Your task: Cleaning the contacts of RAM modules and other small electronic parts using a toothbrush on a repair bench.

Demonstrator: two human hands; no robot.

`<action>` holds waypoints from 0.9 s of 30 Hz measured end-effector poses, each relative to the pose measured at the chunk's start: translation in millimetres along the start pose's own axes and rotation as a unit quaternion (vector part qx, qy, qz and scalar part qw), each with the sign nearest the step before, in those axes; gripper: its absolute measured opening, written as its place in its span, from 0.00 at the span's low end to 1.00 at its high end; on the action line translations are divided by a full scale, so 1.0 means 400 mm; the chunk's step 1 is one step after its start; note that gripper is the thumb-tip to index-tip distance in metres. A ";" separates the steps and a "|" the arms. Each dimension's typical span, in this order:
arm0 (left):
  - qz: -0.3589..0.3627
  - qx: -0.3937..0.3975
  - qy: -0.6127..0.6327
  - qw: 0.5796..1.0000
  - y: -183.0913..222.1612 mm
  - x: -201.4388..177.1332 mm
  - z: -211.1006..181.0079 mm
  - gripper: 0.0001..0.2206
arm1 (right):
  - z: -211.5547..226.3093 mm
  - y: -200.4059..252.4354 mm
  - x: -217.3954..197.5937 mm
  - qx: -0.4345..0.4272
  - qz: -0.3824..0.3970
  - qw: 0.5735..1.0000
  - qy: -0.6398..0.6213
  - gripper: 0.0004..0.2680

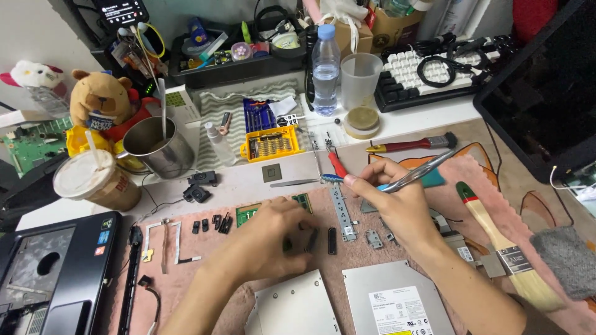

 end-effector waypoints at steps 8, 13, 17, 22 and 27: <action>-0.232 -0.090 0.483 0.840 0.110 0.015 0.035 0.26 | 0.072 0.075 0.054 -0.198 0.111 0.970 0.089 0.08; -0.239 -0.051 0.608 0.756 0.130 0.051 0.006 0.28 | 0.103 0.116 0.100 -0.222 0.103 0.961 0.125 0.09; -0.251 -0.034 0.620 0.742 0.133 0.061 -0.005 0.27 | 0.096 0.121 0.118 -0.233 0.108 0.948 0.188 0.14; -0.240 -0.053 0.635 0.733 0.135 0.065 -0.016 0.26 | 0.045 0.119 0.115 -0.152 0.132 0.951 0.234 0.08; -0.199 -0.032 0.635 0.746 0.131 0.062 -0.036 0.27 | -0.017 0.125 0.118 -0.092 0.168 0.965 0.180 0.06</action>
Point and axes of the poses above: each hand's wrist, its own y-axis away from the middle knuckle, its own x-axis out of the palm, z = x × y, the point moved 8 cm from there along -y, towards the middle knuckle, and after that the axes turned 12 degrees about z, right-handed, at the moved point
